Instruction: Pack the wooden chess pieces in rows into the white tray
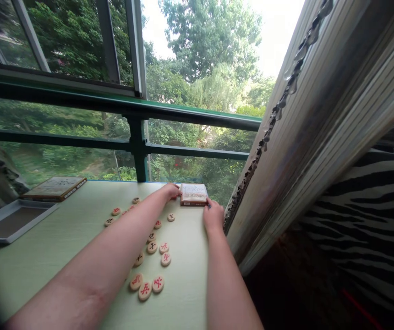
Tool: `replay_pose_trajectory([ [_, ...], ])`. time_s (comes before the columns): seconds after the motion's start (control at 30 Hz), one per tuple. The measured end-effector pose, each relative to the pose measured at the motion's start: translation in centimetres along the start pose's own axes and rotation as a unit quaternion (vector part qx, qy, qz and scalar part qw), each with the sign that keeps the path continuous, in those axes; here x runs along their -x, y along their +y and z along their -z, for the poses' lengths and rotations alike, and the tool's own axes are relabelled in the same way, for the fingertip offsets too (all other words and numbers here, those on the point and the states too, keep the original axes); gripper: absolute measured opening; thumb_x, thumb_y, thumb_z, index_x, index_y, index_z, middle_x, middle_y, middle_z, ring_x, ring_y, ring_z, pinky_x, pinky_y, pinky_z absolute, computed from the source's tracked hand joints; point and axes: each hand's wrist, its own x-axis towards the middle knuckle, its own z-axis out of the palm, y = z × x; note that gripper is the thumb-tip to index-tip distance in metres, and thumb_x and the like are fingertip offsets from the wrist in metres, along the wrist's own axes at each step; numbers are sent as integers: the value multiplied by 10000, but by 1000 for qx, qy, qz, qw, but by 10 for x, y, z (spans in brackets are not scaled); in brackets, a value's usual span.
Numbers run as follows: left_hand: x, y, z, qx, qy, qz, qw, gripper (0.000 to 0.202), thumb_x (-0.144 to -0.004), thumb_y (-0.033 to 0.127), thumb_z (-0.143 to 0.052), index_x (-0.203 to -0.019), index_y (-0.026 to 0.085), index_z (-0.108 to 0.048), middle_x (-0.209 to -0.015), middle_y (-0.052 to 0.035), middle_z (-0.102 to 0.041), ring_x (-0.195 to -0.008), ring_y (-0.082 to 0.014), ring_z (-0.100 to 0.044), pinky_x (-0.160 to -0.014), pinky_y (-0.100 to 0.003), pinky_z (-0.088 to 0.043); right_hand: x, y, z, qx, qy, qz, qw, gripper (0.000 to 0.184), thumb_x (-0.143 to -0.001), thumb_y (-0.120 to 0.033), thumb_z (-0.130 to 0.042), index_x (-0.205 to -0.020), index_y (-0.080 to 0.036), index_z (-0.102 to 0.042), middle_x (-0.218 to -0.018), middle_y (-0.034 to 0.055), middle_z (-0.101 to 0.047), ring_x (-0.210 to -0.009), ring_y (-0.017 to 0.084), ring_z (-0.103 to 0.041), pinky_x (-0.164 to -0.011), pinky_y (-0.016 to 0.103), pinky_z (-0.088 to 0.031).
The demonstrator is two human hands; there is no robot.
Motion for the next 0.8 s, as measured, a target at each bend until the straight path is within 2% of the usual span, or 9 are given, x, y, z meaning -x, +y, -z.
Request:
replay_pose_trajectory([
  [0.17,11,0,-1,-51,41,-3,998,207,-636,230,-708,-811,147,-636,-755,-80,-676,-728,-195,-627,-579,-238,-447,-2,-1,-6,40,-21,2,999,490,-777,-187,-425,-1250,-143,-540,-1267,108,-536,-1152,262,-476,-1001,367,-322],
  [0.3,27,2,2,-78,67,-11,995,272,-740,300,-600,-919,98,-633,-977,-177,-666,-915,-250,-620,-696,-271,-454,-5,2,-9,60,-21,10,998,509,-772,-223,-442,-1268,-138,-517,-1261,127,-532,-1146,280,-478,-992,374,-321],
  [0.4,53,1,14,-85,90,-48,991,410,-753,331,-581,-1113,138,-562,-1140,-145,-619,-1050,-241,-567,-810,-265,-426,-6,0,-5,71,-20,-23,997,551,-769,-235,-431,-1289,-59,-469,-1202,181,-554,-1126,286,-493,-972,363,-342],
  [0.5,89,-4,43,-101,96,-127,982,431,-781,345,-544,-1170,160,-529,-1116,-116,-636,-1031,-226,-572,-841,-275,-416,-3,-12,4,82,-7,-47,996,533,-780,-256,-415,-1257,-32,-491,-1179,204,-558,-1137,302,-480,-979,388,-332],
  [0.57,115,-11,71,-97,124,-168,973,373,-815,341,-498,-1136,160,-554,-1068,-106,-654,-979,-212,-591,-827,-274,-423,2,-29,13,86,12,-21,996,483,-784,-264,-411,-1181,-35,-560,-1162,208,-566,-1129,302,-483,-975,387,-335],
  [0.63,138,-21,103,-89,177,-189,962,316,-854,324,-434,-1082,167,-587,-1042,-96,-663,-958,-195,-597,-814,-262,-429,13,-53,22,67,8,26,997,448,-795,-277,-402,-1131,-56,-600,-1144,190,-583,-1116,280,-497,-968,361,-346],
  [0.7,156,-35,133,-107,220,-198,949,298,-875,309,-392,-1025,184,-618,-1037,-82,-666,-979,-189,-590,-830,-257,-426,31,-78,30,40,-63,86,994,452,-814,-325,-398,-1136,-83,-602,-1159,166,-590,-1123,258,-506,-967,336,-356],
  [0.77,168,-51,156,-135,219,-212,943,321,-890,326,-358,-1022,205,-625,-1047,-62,-666,-999,-182,-586,-849,-252,-425,59,-100,36,33,-176,123,976,527,-821,-430,-408,-1189,-88,-569,-1226,168,-557,-1170,268,-481,-983,349,-348],
  [0.8,172,-59,165,-152,208,-213,942,346,-900,340,-333,-1042,210,-621,-1062,-57,-661,-1009,-178,-584,-862,-248,-424,76,-109,37,49,-207,117,970,619,-805,-500,-424,-1248,-79,-519,-1281,187,-509,-1201,291,-452,-994,375,-335],
])
